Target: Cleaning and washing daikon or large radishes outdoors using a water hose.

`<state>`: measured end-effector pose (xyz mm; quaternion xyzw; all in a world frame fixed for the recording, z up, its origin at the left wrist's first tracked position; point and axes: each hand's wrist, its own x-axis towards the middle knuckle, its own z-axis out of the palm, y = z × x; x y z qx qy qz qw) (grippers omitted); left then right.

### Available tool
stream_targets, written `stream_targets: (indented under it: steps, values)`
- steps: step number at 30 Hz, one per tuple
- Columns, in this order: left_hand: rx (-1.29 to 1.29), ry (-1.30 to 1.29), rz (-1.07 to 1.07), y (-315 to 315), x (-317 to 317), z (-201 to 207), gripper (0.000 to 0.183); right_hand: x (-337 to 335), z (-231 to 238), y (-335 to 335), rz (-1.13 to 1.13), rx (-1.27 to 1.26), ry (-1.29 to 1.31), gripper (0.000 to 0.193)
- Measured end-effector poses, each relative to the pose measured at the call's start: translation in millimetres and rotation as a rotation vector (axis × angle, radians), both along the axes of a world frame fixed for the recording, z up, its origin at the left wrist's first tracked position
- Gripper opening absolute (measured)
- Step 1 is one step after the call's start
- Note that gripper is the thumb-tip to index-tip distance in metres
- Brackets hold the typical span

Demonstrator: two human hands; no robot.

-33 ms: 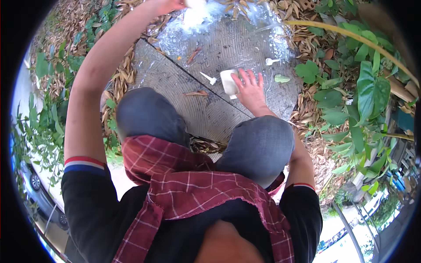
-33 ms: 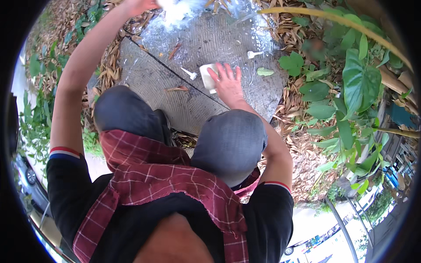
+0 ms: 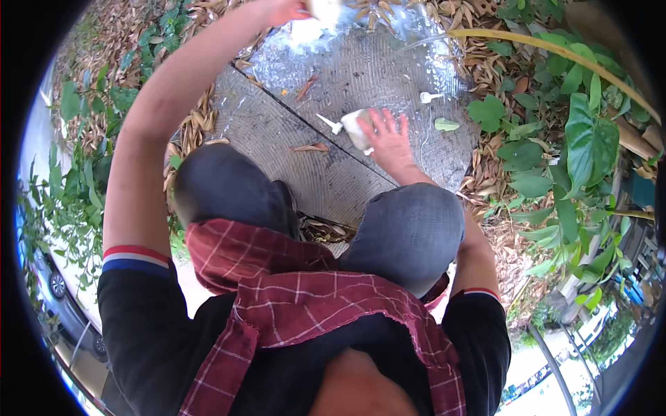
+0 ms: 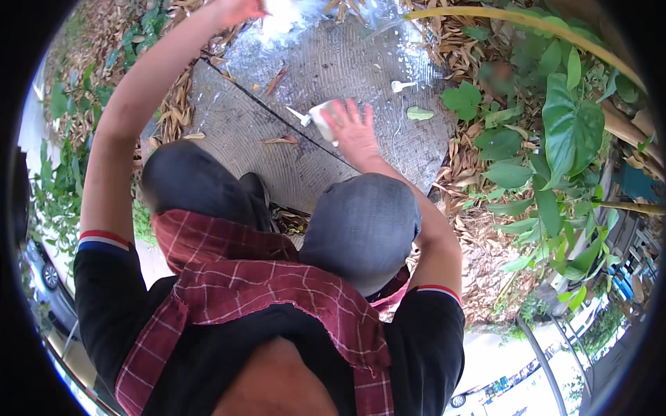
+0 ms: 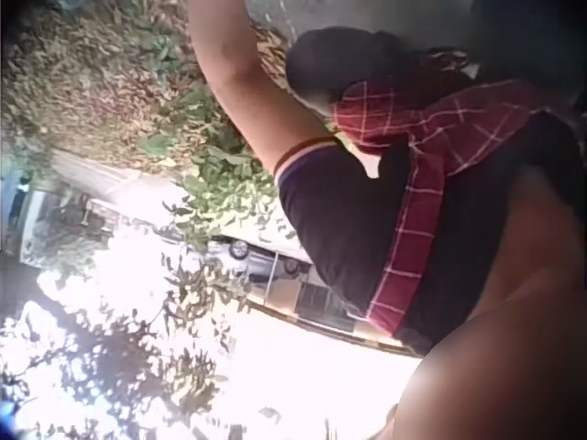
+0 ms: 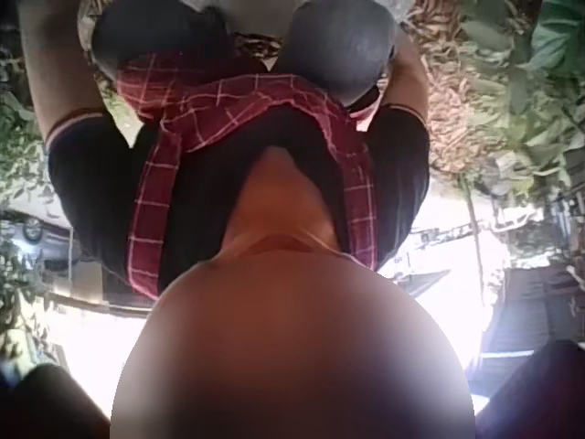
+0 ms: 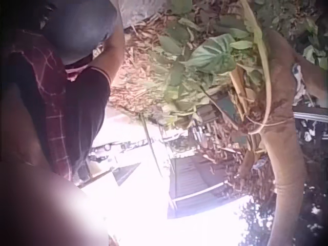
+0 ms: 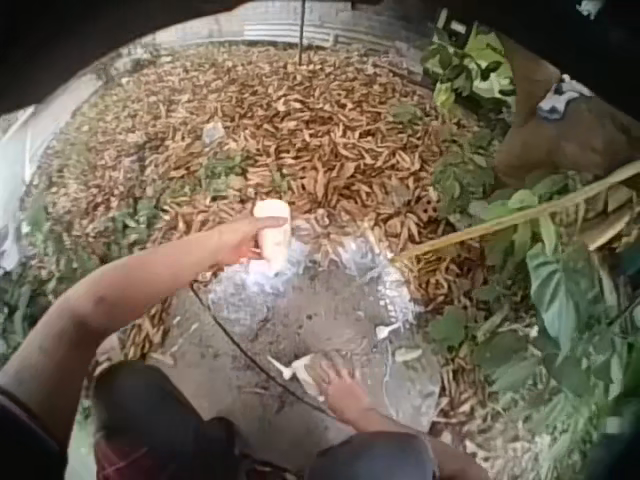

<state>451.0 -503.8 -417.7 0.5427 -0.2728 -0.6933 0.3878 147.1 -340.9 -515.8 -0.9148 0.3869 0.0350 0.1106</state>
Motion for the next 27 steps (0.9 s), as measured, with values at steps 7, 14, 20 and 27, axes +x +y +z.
stream_targets:
  steps: [7, 14, 20, 27]
  values:
    - [0.105, -0.051, 0.318, 29, -96, -9, 0.044, 29, -18, -62, 0.318, 0.160, 0.290, 0.045]
    - [0.235, 0.235, 0.459, 89, -84, -53, 0.036, 24, -47, -86, 0.600, -0.332, 0.261, 0.034]
    - [0.330, 0.318, 0.508, 167, -44, -81, 0.043, 50, -8, -117, 0.153, 0.254, 0.121, 0.044]
    - [0.245, 0.502, 0.563, 114, -87, -94, 0.044, 15, -37, -169, -0.582, 0.595, -1.240, 0.061]
